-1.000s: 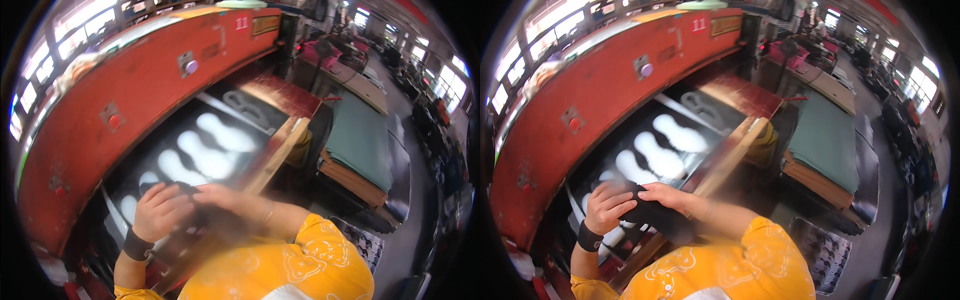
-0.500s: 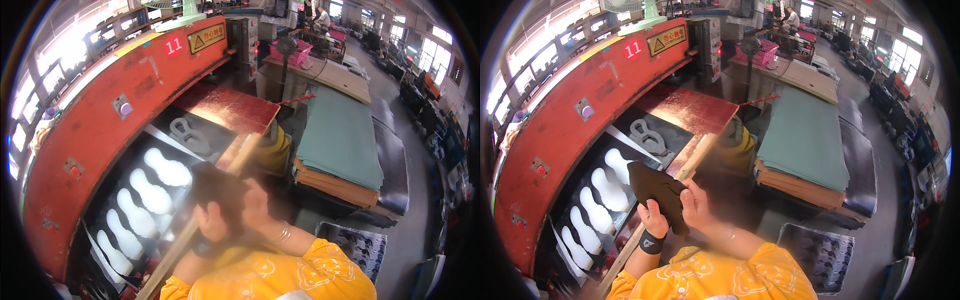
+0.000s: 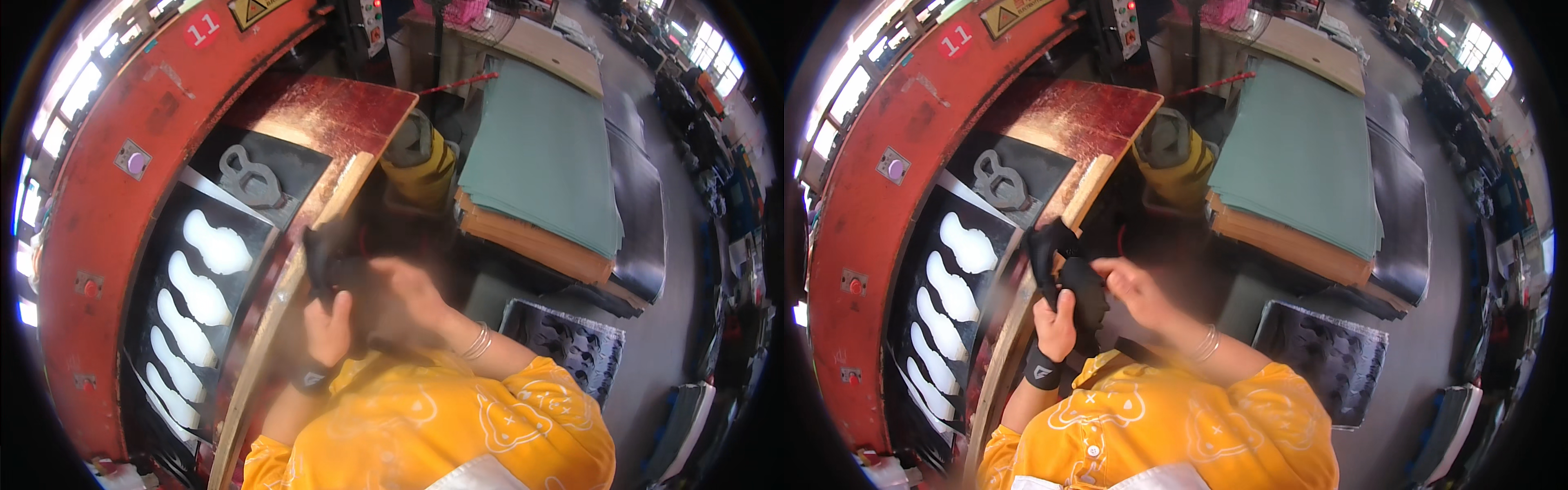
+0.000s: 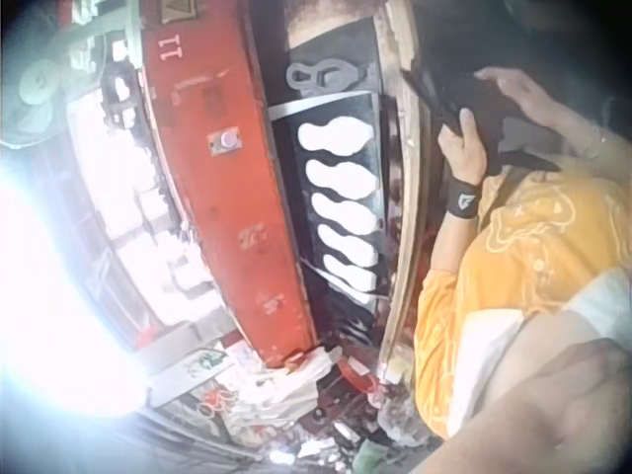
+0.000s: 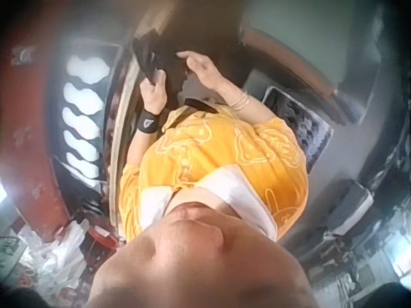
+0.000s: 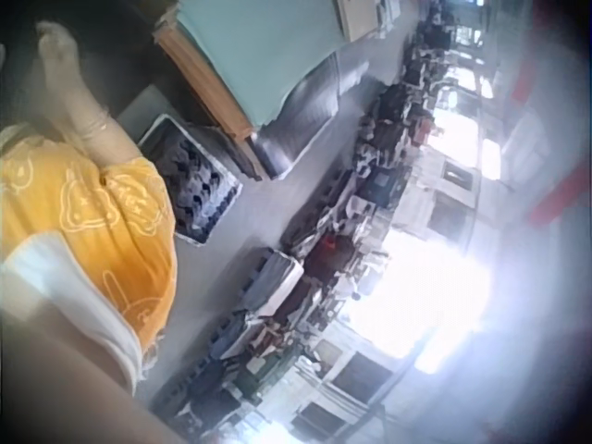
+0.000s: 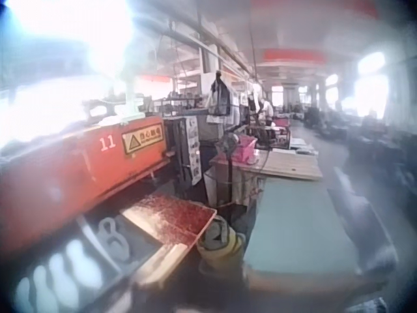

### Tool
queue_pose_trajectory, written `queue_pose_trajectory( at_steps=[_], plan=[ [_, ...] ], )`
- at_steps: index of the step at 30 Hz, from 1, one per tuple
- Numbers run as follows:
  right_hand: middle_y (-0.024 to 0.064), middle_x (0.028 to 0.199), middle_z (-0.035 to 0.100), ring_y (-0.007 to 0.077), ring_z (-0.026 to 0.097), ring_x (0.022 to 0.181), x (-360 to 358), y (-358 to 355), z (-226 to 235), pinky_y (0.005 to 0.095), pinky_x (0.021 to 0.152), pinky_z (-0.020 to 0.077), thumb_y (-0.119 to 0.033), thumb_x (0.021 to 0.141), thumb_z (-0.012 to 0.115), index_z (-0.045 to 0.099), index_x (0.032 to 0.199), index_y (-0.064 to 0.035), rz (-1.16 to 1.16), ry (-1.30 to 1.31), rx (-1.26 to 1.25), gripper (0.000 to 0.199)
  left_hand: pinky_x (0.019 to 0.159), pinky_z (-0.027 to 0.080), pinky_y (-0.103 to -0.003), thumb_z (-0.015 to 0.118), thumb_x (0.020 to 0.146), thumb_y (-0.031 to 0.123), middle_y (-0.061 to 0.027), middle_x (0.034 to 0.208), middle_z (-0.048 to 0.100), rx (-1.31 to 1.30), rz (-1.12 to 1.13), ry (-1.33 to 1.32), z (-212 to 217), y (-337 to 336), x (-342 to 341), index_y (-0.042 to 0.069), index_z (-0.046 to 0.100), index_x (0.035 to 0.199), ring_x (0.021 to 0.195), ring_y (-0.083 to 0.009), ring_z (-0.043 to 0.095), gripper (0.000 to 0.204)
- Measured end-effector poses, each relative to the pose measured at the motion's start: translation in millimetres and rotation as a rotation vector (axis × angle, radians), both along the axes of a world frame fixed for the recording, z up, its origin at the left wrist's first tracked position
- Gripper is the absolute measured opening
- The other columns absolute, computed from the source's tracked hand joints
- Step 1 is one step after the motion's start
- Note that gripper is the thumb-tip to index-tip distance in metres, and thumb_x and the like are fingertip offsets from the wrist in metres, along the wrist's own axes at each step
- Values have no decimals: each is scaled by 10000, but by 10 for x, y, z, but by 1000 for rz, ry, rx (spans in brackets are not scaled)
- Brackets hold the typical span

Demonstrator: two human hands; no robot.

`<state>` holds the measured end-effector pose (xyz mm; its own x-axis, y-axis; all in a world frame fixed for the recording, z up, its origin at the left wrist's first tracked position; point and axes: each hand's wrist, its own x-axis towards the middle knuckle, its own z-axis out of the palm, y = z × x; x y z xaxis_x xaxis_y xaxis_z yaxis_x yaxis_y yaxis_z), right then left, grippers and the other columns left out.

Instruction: The person feeds black rubber shoe sole parts through a red roller machine, pressing and aligning them by hand. They then use green shears to trim edges and place the finished pieces into a plastic bag on the table.

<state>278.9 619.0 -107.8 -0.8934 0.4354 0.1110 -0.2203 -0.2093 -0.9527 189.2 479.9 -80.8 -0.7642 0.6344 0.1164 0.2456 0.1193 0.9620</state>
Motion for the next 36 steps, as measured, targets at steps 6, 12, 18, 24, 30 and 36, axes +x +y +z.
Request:
queue_pose_trajectory(
  at_steps=[6, 12, 18, 24, 30, 36],
  plan=[
    [135, 1099, 626, 195, 605, 920, 318, 244, -498, 337, 788, 507, -194, 848, 649, 594, 1124, 27, 6, -470, 76, 357, 598, 481, -276, 458, 987, 232, -60, 658, 607, -32, 45, -158, -275, -44, 124, -30, 609, 977, 635, -137, 591, 303],
    [173, 1176, 519, 244, 612, 856, 1146, 787, -1832, 339, 611, 537, -257, 856, 677, 342, 1288, 37, -389, -824, -487, 621, 452, 354, -248, 411, 1005, 319, -7, 551, 452, 167, 277, -407, -325, -864, -157, 61, 523, 819, 462, -111, 431, 338],
    [202, 1403, 359, 355, 541, 1076, 447, 1086, -2173, 466, 708, 523, -434, 870, 630, 207, 1450, -53, -443, -823, -506, 812, 496, 390, -261, 467, 993, 256, -25, 629, 470, 154, 362, -384, -390, -1410, 158, 60, 485, 883, 531, -124, 451, 226],
    [152, 1312, 526, 216, 505, 1194, -789, 304, -945, 320, 1005, 387, -223, 936, 567, 441, 1345, 12, -242, -176, 281, 489, 586, 467, -283, 414, 990, 234, -79, 674, 590, 106, 182, -366, -159, -1783, 363, 9, 536, 924, 598, -162, 589, 264],
    [98, 1105, 543, 171, 501, 983, -1133, -1897, 286, 297, 825, 408, -330, 877, 636, 420, 1290, 6, 880, 42, -58, 574, 545, 431, -230, 598, 884, 163, 6, 656, 527, 256, 368, -600, 87, -2341, 323, 42, 580, 984, 560, -63, 495, 158],
    [89, 1012, 621, 142, 597, 855, -1529, -3272, 512, 278, 745, 506, -130, 921, 557, 513, 1182, 6, 980, -89, -207, 298, 874, 465, -363, 606, 891, 184, -146, 1130, 611, 39, 916, -123, 107, -3451, 384, 41, 446, 1283, 1039, -268, 607, 447]
  ],
)
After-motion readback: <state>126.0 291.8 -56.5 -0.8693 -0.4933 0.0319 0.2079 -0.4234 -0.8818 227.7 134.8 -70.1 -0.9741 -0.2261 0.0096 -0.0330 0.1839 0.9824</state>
